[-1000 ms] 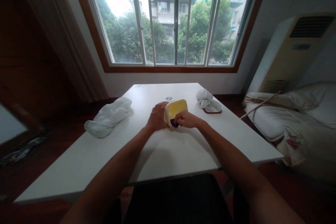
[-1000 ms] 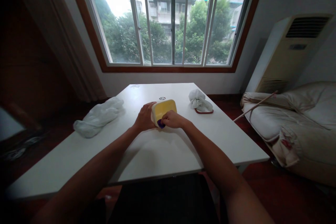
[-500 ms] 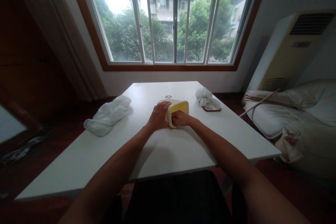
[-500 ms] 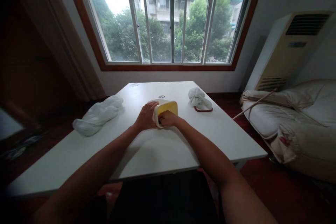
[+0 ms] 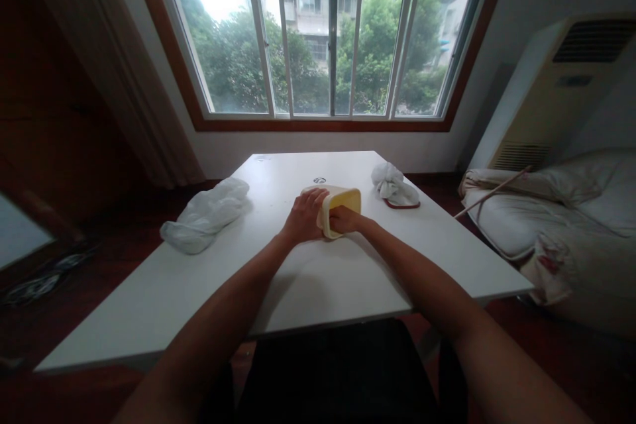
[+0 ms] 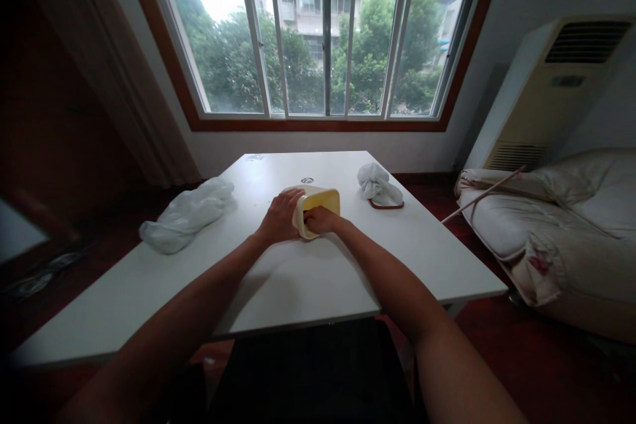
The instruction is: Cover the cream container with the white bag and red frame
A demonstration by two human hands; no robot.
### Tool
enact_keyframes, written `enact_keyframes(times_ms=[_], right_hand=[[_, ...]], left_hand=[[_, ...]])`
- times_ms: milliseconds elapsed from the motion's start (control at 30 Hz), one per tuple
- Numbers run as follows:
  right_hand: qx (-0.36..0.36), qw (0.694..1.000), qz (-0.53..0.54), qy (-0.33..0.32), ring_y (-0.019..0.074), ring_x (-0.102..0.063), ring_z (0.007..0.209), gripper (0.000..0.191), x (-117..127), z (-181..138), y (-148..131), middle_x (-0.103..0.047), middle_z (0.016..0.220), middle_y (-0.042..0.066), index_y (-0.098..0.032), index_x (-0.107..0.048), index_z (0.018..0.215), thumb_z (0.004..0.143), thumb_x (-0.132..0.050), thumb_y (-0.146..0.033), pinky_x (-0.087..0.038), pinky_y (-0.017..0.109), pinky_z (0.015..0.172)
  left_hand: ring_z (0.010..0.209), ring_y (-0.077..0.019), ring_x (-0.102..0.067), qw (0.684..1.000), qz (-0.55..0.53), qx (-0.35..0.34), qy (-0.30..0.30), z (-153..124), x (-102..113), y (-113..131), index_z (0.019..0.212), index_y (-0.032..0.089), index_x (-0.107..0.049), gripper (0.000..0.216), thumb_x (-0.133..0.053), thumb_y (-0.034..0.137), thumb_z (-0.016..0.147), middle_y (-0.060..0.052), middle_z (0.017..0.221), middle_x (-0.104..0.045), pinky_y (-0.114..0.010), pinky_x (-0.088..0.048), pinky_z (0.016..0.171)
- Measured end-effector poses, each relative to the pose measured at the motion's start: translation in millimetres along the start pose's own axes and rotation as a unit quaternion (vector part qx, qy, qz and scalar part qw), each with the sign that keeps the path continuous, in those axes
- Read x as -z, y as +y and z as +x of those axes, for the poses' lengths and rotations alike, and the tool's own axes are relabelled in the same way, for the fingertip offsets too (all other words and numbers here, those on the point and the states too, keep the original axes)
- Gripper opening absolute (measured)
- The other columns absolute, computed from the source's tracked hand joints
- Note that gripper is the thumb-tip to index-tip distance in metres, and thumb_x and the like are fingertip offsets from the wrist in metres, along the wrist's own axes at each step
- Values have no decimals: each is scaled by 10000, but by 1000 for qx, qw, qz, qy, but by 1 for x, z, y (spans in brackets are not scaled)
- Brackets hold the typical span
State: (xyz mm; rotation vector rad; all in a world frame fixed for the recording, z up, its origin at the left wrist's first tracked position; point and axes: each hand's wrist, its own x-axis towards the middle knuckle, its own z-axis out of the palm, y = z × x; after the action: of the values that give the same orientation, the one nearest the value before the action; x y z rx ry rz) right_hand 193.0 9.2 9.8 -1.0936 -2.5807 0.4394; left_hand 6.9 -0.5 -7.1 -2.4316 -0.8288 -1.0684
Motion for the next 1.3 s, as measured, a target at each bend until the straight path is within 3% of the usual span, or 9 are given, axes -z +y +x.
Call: enact_keyframes(times_ms=[267, 433, 733, 933, 1133, 1300], right_hand=[[25, 993, 107, -33, 146, -600, 725, 262, 8, -7, -2, -728, 849, 69, -106, -743, 836, 780, -489, -78, -482, 240, 737], [47, 983, 172, -53, 133, -581, 722, 301, 18, -15, -6, -716, 835, 38, -118, -753, 848, 736, -477, -73, -467, 223, 737], [22, 946, 322, 8, 156, -596, 771, 256, 24, -25, -8, -723, 824, 29, -123, -764, 841, 690, -560, -154, -472, 261, 776], [-9, 905, 420, 60, 163, -606, 811, 268, 21, -23, -10, -711, 874, 44, -118, -748, 880, 666, -593, -164, -469, 261, 781], [-24, 815, 574, 76, 185, -660, 878, 431, 14, -21, -12, -728, 945, 59, -147, -705, 1087, 669, -603, -172, -497, 298, 872], [-34, 798, 598, 72, 188, -672, 897, 491, 10, -18, -14, -731, 979, 66, -152, -684, 1155, 672, -595, -172, -506, 295, 868]], left_hand=[[1351, -396, -412, 1000, -5, 21, -7, 0, 1, 0, 1455, 165, -323, 985, -723, 581, 658, -198, 1437, -466, -529, -360, 1078], [1347, -393, -415, 1000, -9, 25, 1, 0, 3, 0, 1460, 164, -303, 1029, -733, 623, 646, -203, 1436, -458, -528, -371, 1077], [1273, -382, -481, 998, -1, 63, 23, 0, 2, -6, 1469, 186, -257, 1012, -741, 574, 670, -194, 1394, -479, -529, -415, 1042], [1261, -380, -486, 997, 10, 58, 41, 0, 2, -3, 1461, 165, -256, 1004, -748, 547, 674, -202, 1375, -490, -521, -427, 1047], [1292, -389, -467, 998, 12, 56, 35, 1, -2, 3, 1475, 169, -232, 992, -731, 534, 699, -206, 1406, -467, -540, -406, 1062], [1298, -395, -458, 997, 19, 62, 33, 0, -3, 5, 1481, 167, -225, 985, -719, 542, 715, -210, 1410, -460, -546, -403, 1053]])
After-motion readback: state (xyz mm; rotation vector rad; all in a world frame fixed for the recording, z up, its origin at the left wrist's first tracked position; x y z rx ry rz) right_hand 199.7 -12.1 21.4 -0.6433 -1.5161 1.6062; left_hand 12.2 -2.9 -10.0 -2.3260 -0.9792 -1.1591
